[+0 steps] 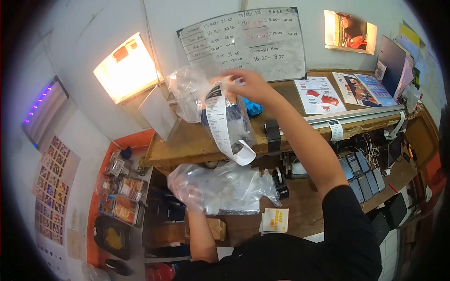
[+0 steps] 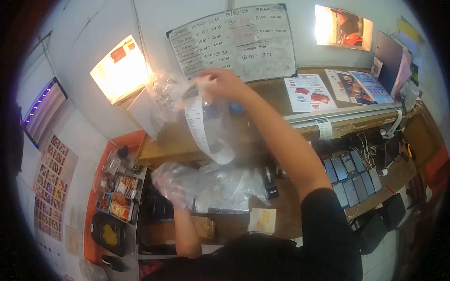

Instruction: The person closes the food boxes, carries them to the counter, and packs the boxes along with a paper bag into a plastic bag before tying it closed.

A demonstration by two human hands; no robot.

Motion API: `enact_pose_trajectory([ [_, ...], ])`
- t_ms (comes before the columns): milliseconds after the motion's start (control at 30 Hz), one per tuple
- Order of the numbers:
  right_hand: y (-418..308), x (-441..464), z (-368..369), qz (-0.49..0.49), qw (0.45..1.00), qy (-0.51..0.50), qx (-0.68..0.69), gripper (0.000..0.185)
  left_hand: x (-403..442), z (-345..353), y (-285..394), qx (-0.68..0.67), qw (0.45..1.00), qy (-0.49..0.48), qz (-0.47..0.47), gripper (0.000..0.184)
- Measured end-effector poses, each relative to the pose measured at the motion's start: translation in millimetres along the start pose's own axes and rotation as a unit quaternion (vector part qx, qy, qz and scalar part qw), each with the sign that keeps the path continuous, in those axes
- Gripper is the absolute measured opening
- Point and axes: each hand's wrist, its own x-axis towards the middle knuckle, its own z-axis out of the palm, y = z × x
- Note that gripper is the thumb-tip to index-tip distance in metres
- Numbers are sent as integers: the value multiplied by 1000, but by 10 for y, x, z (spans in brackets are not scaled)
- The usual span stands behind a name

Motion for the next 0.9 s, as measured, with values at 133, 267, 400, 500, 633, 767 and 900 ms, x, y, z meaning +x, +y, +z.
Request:
enact_pose_trajectory([
  [133,11,518,44,109,957,-265,-41,53,-268,826,-146,-12,995,-99,-11,30],
  [267,80,597,94,66,956,-264,-111,42,-605,1463,-406,169,982,-80,23,44],
  [400,-26,577,11,109,951,-263,-121,46,-756,1471,-283,259,958,-74,95,47],
  [500,-29,604,-48,22,963,-178,-203,31,-739,1388,-89,279,950,-74,121,49],
  [633,-16,721,-373,-68,972,-89,-205,32,-738,1254,47,285,948,-66,126,53],
  [767,-757,586,-677,-10,980,62,-187,30,-750,1195,29,287,948,-68,118,57],
  [900,-1167,366,-1304,20,962,171,-213,31,-807,1210,-33,291,945,-104,104,55],
])
